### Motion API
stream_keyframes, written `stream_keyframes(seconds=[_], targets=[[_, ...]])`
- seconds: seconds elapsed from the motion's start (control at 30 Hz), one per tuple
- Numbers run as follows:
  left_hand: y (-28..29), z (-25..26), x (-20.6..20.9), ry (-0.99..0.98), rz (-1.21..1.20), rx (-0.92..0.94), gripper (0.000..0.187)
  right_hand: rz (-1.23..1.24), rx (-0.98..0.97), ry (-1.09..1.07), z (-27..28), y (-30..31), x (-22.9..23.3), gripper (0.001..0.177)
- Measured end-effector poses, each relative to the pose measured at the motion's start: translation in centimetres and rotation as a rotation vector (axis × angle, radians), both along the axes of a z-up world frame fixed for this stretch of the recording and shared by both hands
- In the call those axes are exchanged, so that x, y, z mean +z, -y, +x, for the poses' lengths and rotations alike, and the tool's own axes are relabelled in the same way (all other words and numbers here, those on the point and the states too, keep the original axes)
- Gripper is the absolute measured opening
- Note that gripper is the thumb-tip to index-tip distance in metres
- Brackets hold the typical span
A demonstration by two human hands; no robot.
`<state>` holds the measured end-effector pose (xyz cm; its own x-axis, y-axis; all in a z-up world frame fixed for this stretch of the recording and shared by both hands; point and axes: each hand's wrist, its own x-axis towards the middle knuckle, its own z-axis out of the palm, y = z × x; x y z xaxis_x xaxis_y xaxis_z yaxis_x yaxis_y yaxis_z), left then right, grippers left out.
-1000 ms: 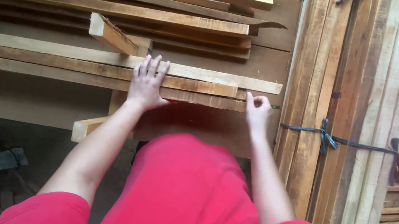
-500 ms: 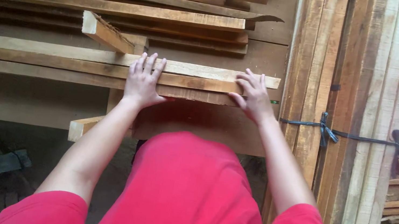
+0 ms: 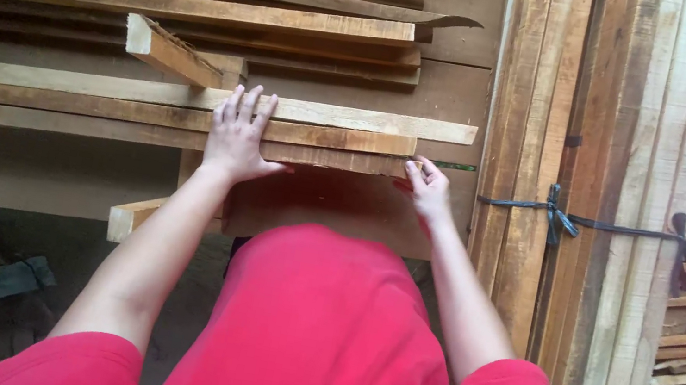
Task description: Bundling multiple thin wooden planks together using plastic ties.
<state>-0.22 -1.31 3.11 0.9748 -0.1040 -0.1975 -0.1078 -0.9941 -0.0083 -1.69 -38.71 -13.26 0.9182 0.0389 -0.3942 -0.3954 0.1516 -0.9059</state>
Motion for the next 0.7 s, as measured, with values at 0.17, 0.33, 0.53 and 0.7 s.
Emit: stream_keyframes(seconds=[0.17,0.33,0.53,0.7], targets=[[-0.6,-0.1,-0.7,0.001,-0.011,-0.019,0.133,-0.467,0.280,-0.182,1.3,-1.0,3.4,0.074],[-0.5,-0.1,-1.2,0.070,-0.006,-0.039,0.133,-0.502,0.335,-0.193,1.6,-1.8,5.9,0.085],[-0.8,-0.4,-1.5,0.126,-0.026,-0.066,0.131,-0.486,0.376,-0.195,2.1,-3.2,11.2,0.080],[-1.1,-0.2,-2.3,0.136,-0.024,-0.079,0.130,-0.378,0.348,-0.177,3.0,-3.0,10.5,0.086]])
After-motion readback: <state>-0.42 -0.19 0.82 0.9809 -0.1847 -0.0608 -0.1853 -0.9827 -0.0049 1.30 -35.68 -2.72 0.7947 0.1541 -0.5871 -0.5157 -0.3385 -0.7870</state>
